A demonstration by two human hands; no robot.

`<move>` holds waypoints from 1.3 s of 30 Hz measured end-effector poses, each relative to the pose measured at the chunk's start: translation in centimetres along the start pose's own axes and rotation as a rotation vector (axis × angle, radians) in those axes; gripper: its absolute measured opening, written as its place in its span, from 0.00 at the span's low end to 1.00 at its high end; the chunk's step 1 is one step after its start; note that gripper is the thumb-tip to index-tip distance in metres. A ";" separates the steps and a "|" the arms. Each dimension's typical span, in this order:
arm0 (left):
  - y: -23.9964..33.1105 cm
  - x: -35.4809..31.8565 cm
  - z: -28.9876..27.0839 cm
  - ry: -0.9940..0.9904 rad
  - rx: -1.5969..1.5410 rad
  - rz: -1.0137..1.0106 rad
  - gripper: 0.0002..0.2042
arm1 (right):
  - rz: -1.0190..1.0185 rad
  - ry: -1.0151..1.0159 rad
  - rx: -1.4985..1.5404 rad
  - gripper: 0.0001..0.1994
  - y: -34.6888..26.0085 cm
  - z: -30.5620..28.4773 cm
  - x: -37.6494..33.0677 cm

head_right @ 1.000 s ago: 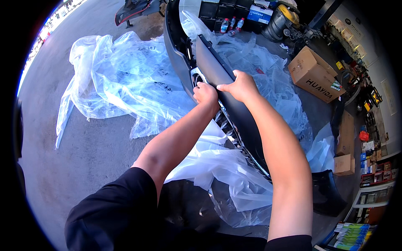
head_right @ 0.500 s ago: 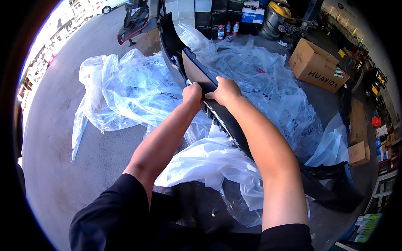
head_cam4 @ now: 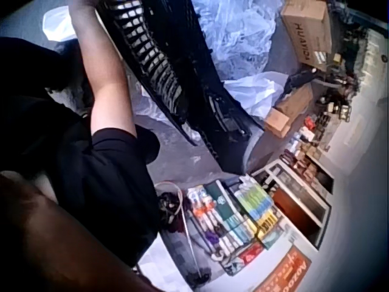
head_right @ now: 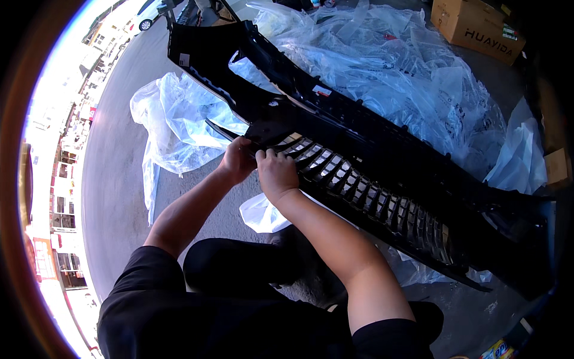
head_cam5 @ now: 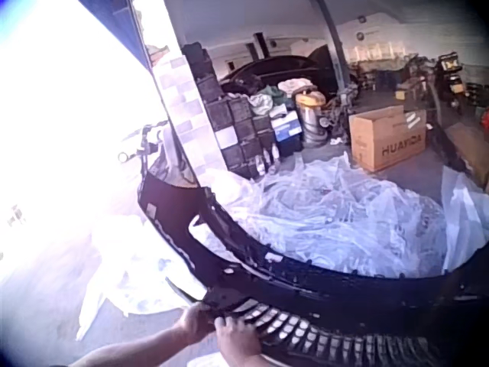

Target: The person assembles components onto a car bumper, using a screwdriver to secure a black trim piece and manually aligning the silver grille.

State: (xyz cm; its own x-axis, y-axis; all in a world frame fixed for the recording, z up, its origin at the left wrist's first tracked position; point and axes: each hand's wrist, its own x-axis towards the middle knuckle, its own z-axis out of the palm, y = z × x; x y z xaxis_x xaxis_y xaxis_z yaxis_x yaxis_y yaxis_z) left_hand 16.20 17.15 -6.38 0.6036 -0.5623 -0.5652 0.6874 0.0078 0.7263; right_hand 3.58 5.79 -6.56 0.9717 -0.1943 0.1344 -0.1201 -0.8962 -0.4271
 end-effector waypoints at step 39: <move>-19.2 8.7 -12.9 -0.176 -0.320 0.104 0.31 | 2.125 0.809 0.409 0.28 22.2 -1.9 -35.5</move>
State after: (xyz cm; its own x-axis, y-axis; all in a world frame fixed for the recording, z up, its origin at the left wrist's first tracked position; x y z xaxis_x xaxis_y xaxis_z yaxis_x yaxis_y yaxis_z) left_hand 13.48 22.79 -30.32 0.6175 -0.6780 -0.3988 0.7340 0.3144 0.6020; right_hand -34.00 -8.01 -19.11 -0.6952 -0.5755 -0.4306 -0.3667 0.7992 -0.4761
